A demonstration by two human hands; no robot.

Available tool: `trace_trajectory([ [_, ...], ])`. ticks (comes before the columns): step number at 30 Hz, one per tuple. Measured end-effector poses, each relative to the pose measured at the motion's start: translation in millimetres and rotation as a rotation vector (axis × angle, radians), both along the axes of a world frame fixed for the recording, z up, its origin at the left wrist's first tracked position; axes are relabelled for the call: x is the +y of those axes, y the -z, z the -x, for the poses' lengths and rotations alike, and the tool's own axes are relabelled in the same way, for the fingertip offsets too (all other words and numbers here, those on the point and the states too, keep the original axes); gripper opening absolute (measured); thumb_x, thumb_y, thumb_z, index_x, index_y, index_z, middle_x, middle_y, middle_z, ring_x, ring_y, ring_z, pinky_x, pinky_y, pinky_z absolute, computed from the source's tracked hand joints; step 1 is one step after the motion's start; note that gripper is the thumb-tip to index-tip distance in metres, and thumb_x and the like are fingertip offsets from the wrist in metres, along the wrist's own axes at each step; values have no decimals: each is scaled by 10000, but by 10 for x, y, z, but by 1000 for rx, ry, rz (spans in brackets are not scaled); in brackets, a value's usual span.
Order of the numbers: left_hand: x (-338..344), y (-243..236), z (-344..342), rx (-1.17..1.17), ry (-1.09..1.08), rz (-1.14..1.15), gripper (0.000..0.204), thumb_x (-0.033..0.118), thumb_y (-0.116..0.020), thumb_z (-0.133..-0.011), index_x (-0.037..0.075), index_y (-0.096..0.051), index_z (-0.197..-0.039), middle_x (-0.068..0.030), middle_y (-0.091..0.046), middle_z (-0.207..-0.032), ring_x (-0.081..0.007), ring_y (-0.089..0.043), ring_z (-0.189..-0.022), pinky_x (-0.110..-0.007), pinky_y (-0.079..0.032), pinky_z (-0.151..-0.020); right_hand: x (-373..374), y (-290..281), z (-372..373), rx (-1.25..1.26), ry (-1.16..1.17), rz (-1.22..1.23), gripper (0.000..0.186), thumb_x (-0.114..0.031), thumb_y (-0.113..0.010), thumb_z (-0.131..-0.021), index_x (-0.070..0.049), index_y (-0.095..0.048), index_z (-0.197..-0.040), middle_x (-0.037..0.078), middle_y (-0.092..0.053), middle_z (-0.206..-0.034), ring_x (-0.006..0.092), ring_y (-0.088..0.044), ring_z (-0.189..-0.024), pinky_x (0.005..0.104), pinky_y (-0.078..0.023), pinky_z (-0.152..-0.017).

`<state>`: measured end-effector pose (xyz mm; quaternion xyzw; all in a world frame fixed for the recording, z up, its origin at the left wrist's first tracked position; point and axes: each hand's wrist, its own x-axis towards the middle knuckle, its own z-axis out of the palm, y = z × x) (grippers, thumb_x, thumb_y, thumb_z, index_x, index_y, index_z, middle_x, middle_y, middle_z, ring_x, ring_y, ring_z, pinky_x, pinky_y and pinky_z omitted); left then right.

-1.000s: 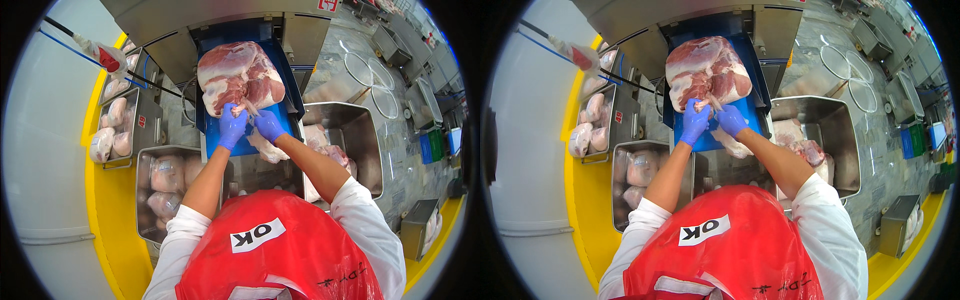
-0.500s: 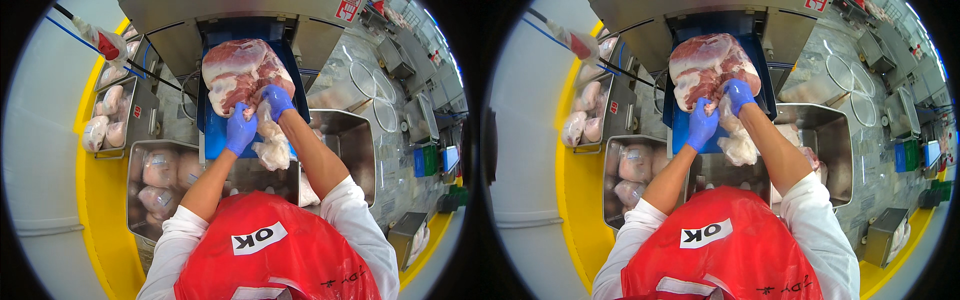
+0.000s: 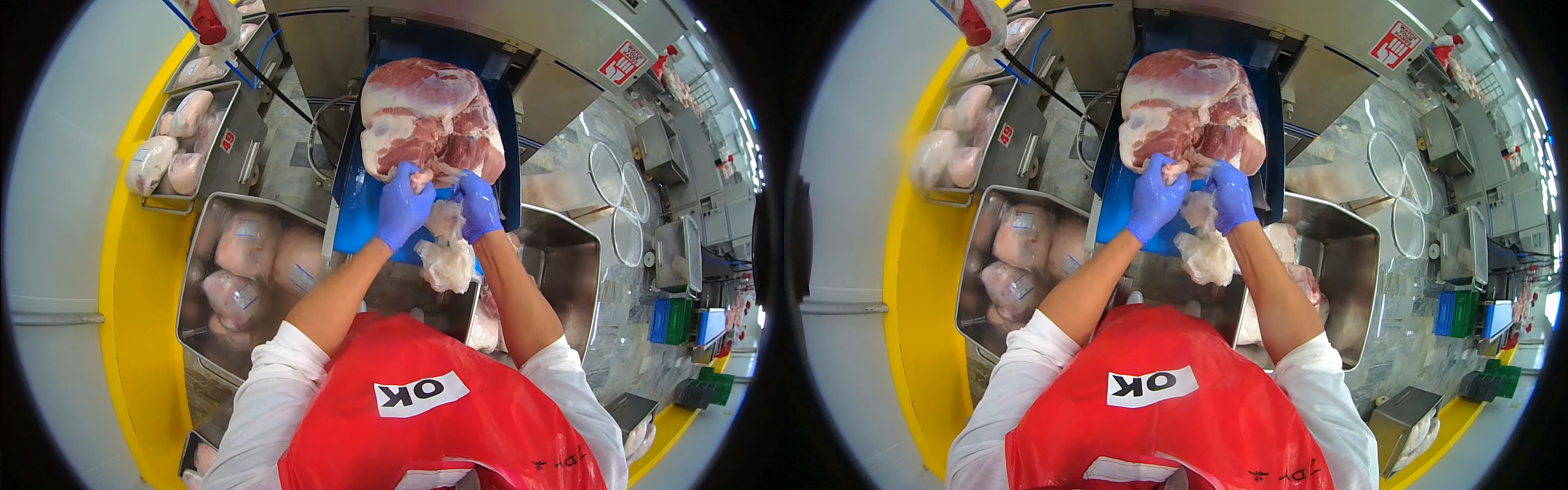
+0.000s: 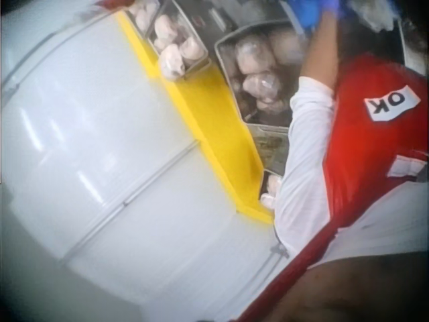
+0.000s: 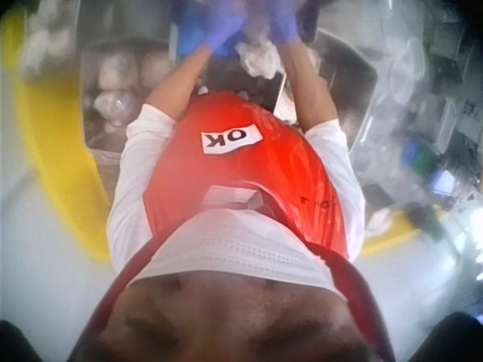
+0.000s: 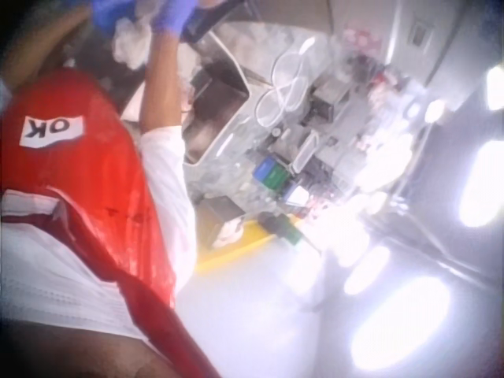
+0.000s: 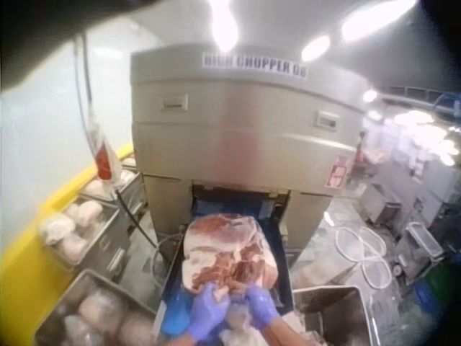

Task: The person removes a large piece of pork from a plastic bag and places it on a blue cutting board. Using a knife, they trim fat and connective tissue from the meat, placing the trimmed pieces into a metal tray. The person then retrieves another piece of pork from a bin and repeats the trimming process.

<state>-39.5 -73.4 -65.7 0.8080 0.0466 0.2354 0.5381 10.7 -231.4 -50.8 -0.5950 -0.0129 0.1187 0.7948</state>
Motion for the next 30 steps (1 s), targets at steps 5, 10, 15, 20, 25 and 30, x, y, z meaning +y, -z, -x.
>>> trace_trajectory([
  [5, 60, -18, 39, 114, 47, -12, 327, 249, -757, -917, 98, -561, -1132, -259, -721, -931, -489, -716, -908, -559, -572, -763, 34, -109, -227, 209, 115, -111, 179, -212, -595, -982, -107, -641, -844, 13, -617, -814, 148, -581, -768, 300, -474, -704],
  [10, -11, 17, 17, 102, 23, -12, 327, 240, -765, -924, 94, -558, -1131, -231, -726, -935, -462, -729, -910, -509, -575, -756, 55, -94, -175, 151, 106, -112, 200, -177, -564, -999, -73, -706, -903, 14, -622, -798, 136, -569, -761, 275, -458, -699],
  [15, -17, 96, -34, 89, -8, -15, 329, 238, -774, -920, 100, -564, -1133, -233, -731, -936, -461, -732, -907, -508, -579, -760, -81, 140, 19, -56, 44, 29, 243, -182, -551, -1015, -53, -744, -944, 2, -624, -811, 97, -516, -719, 263, -423, -673],
  [20, 9, 129, -45, 125, 25, -2, 355, 272, -793, -916, 108, -567, -1134, -227, -732, -952, -459, -729, -903, -506, -579, -759, -269, 60, -459, -404, 62, 616, 265, -207, -560, -991, -32, -754, -944, 120, -745, -809, 229, -709, -729, 376, -546, -706],
  [25, 57, 156, -39, 118, 49, -43, 377, 282, -797, -914, 110, -570, -1160, -231, -726, -968, -448, -729, -917, -503, -577, -770, -501, -27, -338, -563, 123, 1048, 275, -285, -560, -957, -116, -772, -911, 220, -738, -878, 453, -716, -855, 537, -570, -774],
  [30, 108, 146, -71, 123, 67, -106, 412, 320, -792, -909, 102, -571, -1180, -249, -709, -1026, -452, -714, -960, -508, -568, -816, -316, -148, -566, -456, 115, 819, 260, -199, -570, -942, -26, -718, -817, 153, -708, -740, 289, -672, -634, 430, -530, -634],
])
